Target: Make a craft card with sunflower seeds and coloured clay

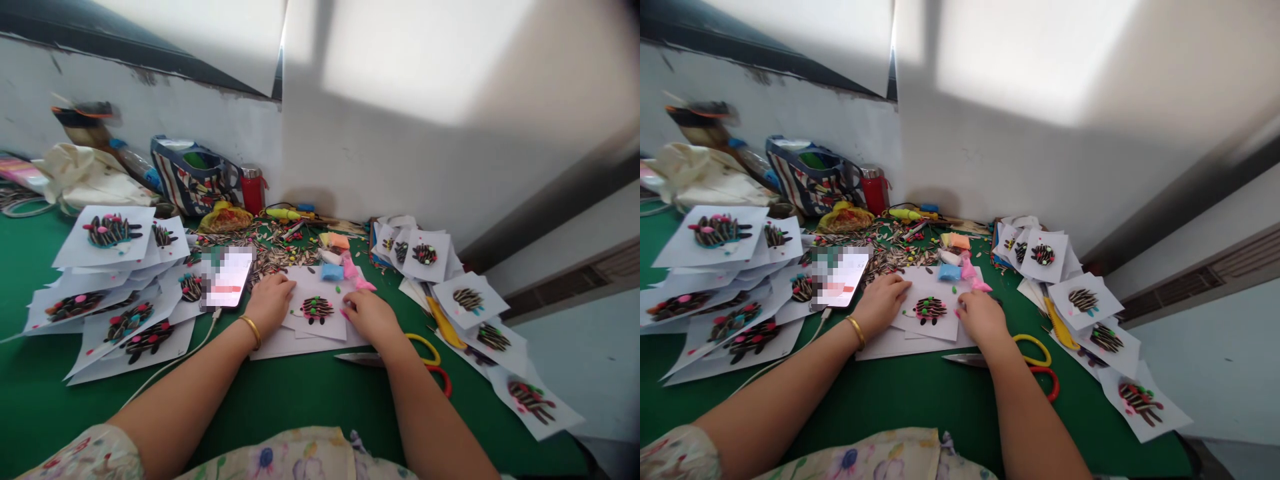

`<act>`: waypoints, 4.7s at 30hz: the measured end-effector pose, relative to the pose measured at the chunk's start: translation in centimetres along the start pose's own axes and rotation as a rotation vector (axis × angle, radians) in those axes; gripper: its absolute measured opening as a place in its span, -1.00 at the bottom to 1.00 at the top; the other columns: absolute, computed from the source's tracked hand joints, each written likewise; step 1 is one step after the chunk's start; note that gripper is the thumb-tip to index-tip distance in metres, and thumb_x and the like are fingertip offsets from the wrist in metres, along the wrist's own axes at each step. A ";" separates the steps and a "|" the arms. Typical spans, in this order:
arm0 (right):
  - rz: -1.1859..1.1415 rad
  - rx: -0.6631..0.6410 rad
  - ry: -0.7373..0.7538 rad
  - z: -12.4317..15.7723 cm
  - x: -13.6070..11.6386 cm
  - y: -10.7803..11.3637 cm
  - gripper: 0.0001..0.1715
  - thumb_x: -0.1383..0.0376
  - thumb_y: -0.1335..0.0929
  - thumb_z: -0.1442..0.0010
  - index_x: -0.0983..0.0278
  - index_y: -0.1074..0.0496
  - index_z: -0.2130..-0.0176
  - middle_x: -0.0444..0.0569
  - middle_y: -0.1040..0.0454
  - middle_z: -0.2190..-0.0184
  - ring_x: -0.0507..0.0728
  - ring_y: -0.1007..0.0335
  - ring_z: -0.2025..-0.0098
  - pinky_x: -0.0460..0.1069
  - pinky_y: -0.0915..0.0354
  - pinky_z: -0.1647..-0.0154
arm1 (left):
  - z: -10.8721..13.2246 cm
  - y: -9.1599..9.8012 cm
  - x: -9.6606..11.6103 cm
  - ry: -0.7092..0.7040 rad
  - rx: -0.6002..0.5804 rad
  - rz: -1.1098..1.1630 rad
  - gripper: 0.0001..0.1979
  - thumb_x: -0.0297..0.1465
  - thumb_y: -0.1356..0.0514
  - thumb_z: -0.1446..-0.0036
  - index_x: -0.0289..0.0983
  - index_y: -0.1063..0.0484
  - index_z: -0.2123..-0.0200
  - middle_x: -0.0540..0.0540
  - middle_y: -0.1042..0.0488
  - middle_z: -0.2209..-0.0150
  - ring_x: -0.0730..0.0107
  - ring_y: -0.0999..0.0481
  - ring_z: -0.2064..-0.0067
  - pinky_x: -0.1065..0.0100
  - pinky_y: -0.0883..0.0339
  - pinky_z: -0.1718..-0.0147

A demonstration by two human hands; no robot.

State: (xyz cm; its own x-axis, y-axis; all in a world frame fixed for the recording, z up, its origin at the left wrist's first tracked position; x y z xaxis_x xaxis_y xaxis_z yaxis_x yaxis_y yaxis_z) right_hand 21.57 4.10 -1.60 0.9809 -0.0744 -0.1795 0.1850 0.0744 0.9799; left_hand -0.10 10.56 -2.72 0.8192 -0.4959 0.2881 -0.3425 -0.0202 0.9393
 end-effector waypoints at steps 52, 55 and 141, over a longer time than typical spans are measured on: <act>0.092 0.064 0.101 1.1 -1.2 1.7 -0.85 0.33 -0.28 -0.19 0.26 -0.45 0.28 0.05 -0.49 0.22 0.14 -0.39 0.19 -0.05 -0.12 0.32 | 5.2 2.3 -2.3 0.376 -0.022 0.284 -0.77 -0.36 0.00 -0.17 -0.20 -0.43 0.21 -0.08 -0.56 0.25 0.25 -0.54 0.23 0.32 -0.33 0.23; -0.005 0.160 0.125 1.6 -1.9 2.6 -0.86 0.32 -0.25 -0.23 0.24 -0.40 0.29 -0.03 -0.49 0.26 0.09 -0.36 0.24 -0.06 -0.04 0.37 | 5.3 1.8 -2.1 0.357 -0.025 0.322 -0.76 -0.35 0.00 -0.19 -0.20 -0.44 0.20 -0.07 -0.56 0.25 0.26 -0.54 0.22 0.32 -0.33 0.22; 0.052 -0.067 0.288 4.2 -8.3 -1.5 -0.81 0.37 -0.24 -0.18 0.27 -0.40 0.20 0.03 -0.54 0.26 0.16 -0.47 0.25 -0.02 -0.18 0.29 | 8.5 0.9 5.4 -0.241 0.009 0.032 -0.72 -0.49 -0.08 -0.21 -0.22 -0.44 0.04 -0.14 -0.45 0.14 0.19 -0.39 0.08 0.12 -0.30 0.06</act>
State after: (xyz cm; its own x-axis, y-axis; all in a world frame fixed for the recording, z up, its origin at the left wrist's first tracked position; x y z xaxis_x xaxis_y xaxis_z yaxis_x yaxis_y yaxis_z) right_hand 12.91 0.46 -1.20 0.9641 0.2153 -0.1556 0.1278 0.1373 0.9822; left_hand 0.11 0.52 -1.92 0.6746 -0.6892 0.2643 -0.3716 -0.0077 0.9284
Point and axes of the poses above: each hand's wrist, its own z-axis away from the middle knuckle, its own y-axis out of the back of the hand, x = y × z, the point moved 6 cm from there along -z, towards the middle knuckle
